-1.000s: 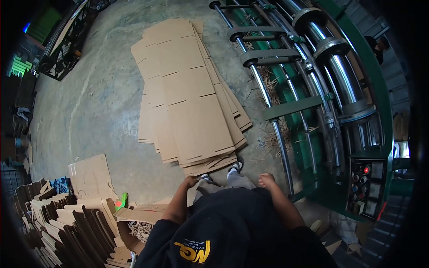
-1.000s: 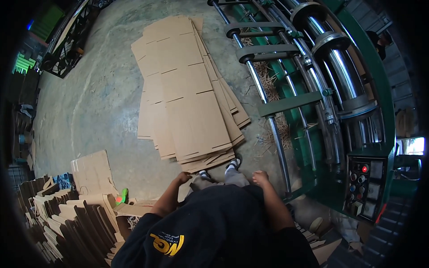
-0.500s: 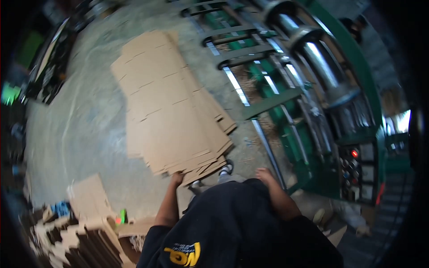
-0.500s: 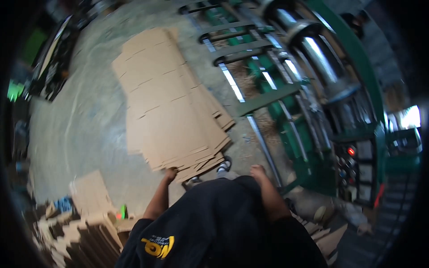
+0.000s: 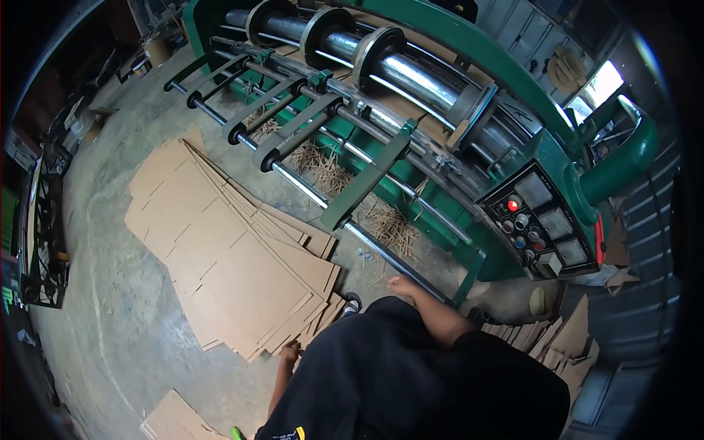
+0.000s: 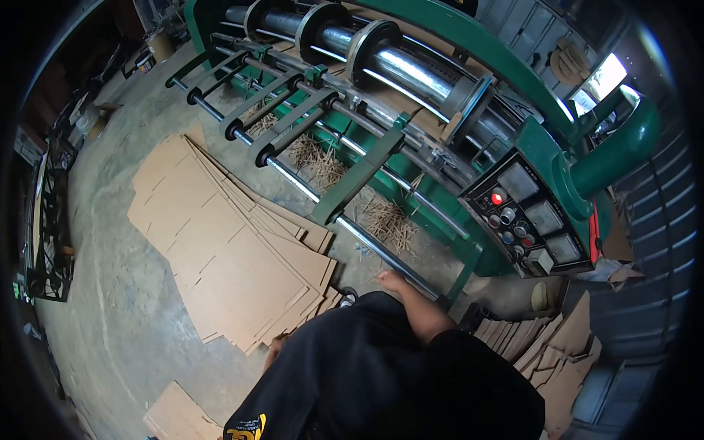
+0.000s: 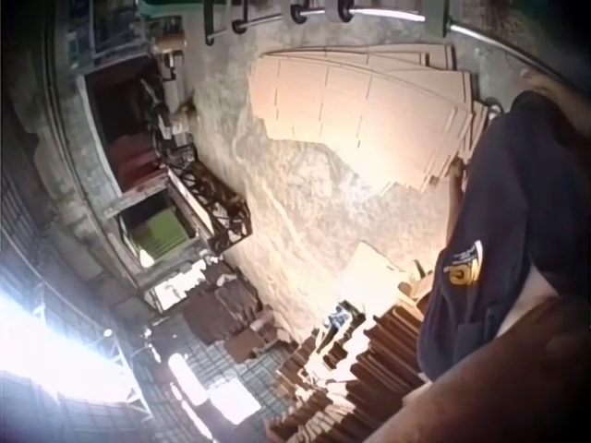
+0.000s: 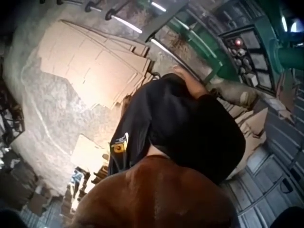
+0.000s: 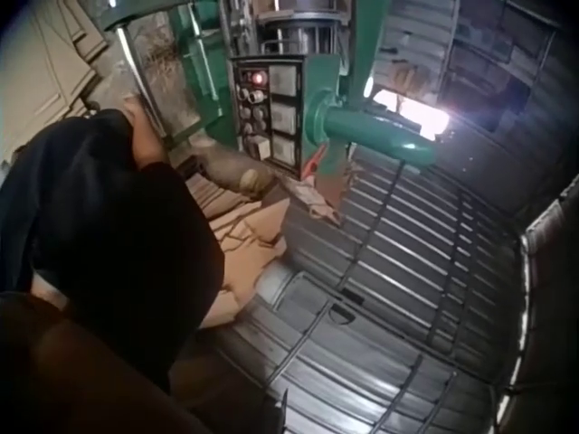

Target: Operating a large industrial packaging machine by feeding cardboard sheets into it and using the control panel buttons.

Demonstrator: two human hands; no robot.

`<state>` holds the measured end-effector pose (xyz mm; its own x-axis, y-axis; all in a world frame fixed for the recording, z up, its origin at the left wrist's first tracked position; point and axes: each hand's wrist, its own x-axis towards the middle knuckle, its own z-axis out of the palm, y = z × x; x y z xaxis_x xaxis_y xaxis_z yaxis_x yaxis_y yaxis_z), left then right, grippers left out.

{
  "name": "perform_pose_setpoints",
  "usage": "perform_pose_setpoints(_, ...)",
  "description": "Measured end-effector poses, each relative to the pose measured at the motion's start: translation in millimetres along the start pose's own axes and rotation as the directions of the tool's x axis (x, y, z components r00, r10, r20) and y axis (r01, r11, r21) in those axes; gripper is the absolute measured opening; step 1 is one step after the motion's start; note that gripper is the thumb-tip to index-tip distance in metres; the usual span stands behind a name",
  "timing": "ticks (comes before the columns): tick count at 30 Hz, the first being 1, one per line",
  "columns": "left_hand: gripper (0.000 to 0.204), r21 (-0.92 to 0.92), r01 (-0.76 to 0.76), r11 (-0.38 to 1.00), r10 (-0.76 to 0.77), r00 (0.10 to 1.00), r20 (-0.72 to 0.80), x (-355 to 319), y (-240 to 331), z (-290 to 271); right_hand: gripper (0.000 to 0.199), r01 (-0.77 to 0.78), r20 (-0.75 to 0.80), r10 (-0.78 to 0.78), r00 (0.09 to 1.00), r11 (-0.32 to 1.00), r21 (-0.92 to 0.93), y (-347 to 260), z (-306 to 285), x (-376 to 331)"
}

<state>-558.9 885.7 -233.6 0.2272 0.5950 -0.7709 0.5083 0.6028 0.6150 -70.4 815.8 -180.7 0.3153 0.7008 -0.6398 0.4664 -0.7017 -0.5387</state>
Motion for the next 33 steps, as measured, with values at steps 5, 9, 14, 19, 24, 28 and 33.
perform_pose_setpoints(5,0.037,0.14,-0.002,0.99,-0.007,0.998,0.067,-14,30,11,0.017,-0.098,0.071,0.099,0.993,0.995,-0.03,60,-4,-9)
perform_pose_setpoints(9,0.038,0.111,-0.014,0.994,0.013,1.0,0.014,-4,32,-2,0.013,0.001,0.062,-0.003,0.998,1.0,0.028,107,9,7)
perform_pose_setpoints(14,0.038,-0.097,0.05,0.994,-0.055,0.997,-0.053,18,33,-20,0.015,-0.039,0.006,0.039,0.999,0.996,0.085,77,1,3)
perform_pose_setpoints(19,0.038,-0.128,0.056,0.99,-0.065,0.996,-0.065,22,46,-19,0.018,-0.062,-0.031,0.066,0.997,0.992,0.107,30,-16,1)
perform_pose_setpoints(24,0.04,-0.03,0.043,0.999,-0.044,0.999,-0.029,30,46,0,0.019,-0.012,-0.076,0.025,0.997,0.986,0.167,43,-13,13)
perform_pose_setpoints(28,0.042,-0.135,0.049,0.99,-0.048,0.999,0.015,35,41,18,0.019,0.016,-0.068,-0.005,0.998,0.988,0.155,68,-12,17)
perform_pose_setpoints(33,0.04,-0.108,0.082,0.991,-0.078,0.996,0.045,27,53,33,0.018,-0.017,-0.004,0.018,1.0,0.991,0.133,86,-25,8)
